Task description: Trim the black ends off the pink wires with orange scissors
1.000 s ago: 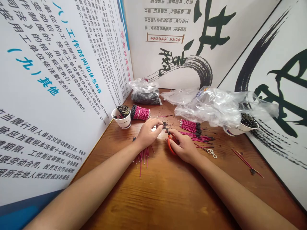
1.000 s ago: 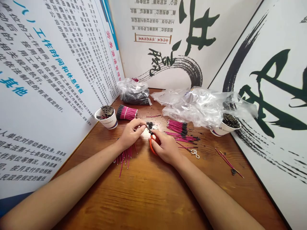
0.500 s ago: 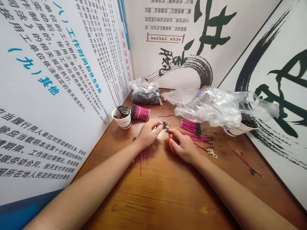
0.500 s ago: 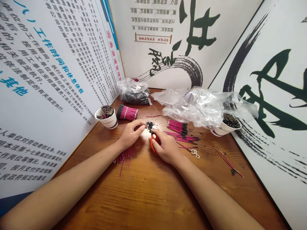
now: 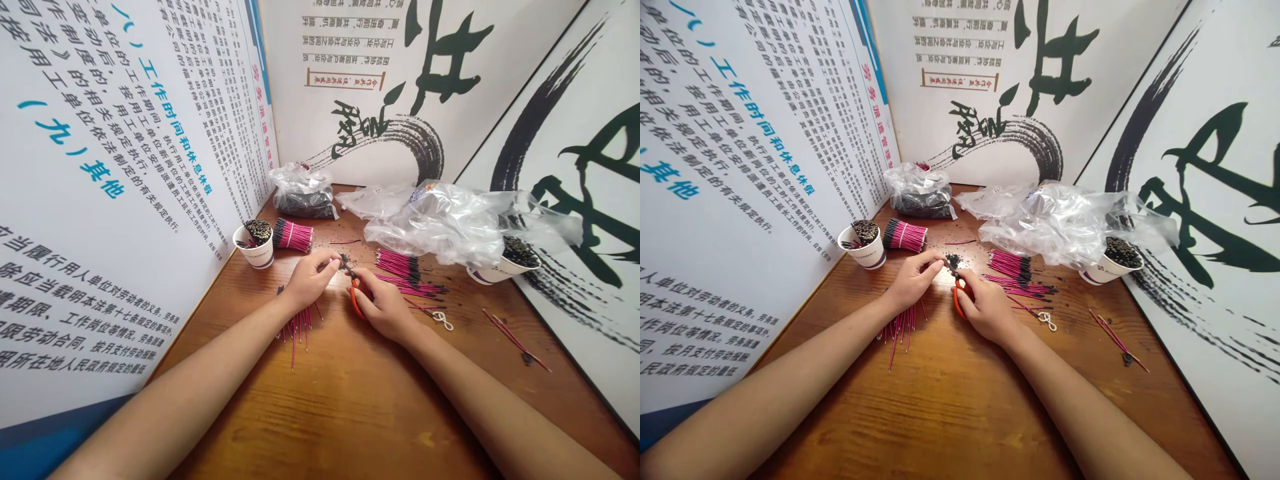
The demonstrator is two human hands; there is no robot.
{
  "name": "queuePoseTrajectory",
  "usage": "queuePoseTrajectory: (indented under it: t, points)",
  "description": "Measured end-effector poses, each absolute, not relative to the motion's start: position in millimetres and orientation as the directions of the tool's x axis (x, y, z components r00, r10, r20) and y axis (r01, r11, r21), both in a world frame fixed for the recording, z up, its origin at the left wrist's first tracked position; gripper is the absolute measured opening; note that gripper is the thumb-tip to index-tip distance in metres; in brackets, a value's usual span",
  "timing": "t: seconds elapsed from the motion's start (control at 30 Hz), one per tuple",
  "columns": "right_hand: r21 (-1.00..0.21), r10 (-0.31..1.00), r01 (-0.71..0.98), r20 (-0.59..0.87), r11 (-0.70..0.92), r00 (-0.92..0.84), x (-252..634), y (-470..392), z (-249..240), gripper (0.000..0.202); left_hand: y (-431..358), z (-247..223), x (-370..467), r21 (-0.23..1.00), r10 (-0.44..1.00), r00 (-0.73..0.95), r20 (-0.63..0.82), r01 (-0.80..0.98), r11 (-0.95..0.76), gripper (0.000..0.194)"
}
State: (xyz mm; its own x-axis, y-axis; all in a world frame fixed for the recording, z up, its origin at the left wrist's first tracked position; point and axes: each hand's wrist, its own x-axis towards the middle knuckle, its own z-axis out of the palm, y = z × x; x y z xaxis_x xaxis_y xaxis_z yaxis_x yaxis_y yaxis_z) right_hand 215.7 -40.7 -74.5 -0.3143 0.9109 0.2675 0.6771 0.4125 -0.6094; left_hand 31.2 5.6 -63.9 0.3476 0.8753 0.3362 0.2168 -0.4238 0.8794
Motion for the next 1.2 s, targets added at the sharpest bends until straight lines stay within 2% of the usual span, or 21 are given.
queuePoseTrajectory:
  t: [0.23,0.37,0.47,0.87,0.97,1.2]
  points:
    - [-0.766,0.94,0.545,0.269,0.341,-0.211,217,-42,-81,0.022,4,-62,31,0.903,0.879,0.358,0.314,0.173,-0.393,0.02]
    - [-0.723,0.912,0.558,0.29,0.407,-0.289,217,-43,-80,0.021,3,-64,31,0.932,0.881,0.364,0.301,0.085,-0.353,0.018]
    - [-0.701,0.904,0.573,0.294,0.425,-0.31,216,-43,-79,0.024,3,-64,32,0.924,0.872,0.373,0.318,0.082,-0.373,0.018]
    - [-0.782,0.907,0.479,0.258,0.398,-0.332,215,-45,-74,0.038,7,-59,30,0.948,0.911,0.298,0.284,0.054,-0.313,0.02]
    - [-0.84,0.913,0.386,0.276,0.381,-0.3,215,-46,-73,0.038,9,-60,30,0.95,0.93,0.247,0.272,0.088,-0.301,0.022]
    - [-0.963,0.955,0.014,0.265,0.269,-0.132,214,-46,-68,0.027,8,-62,29,0.947,0.932,0.212,0.292,0.069,-0.313,0.023]
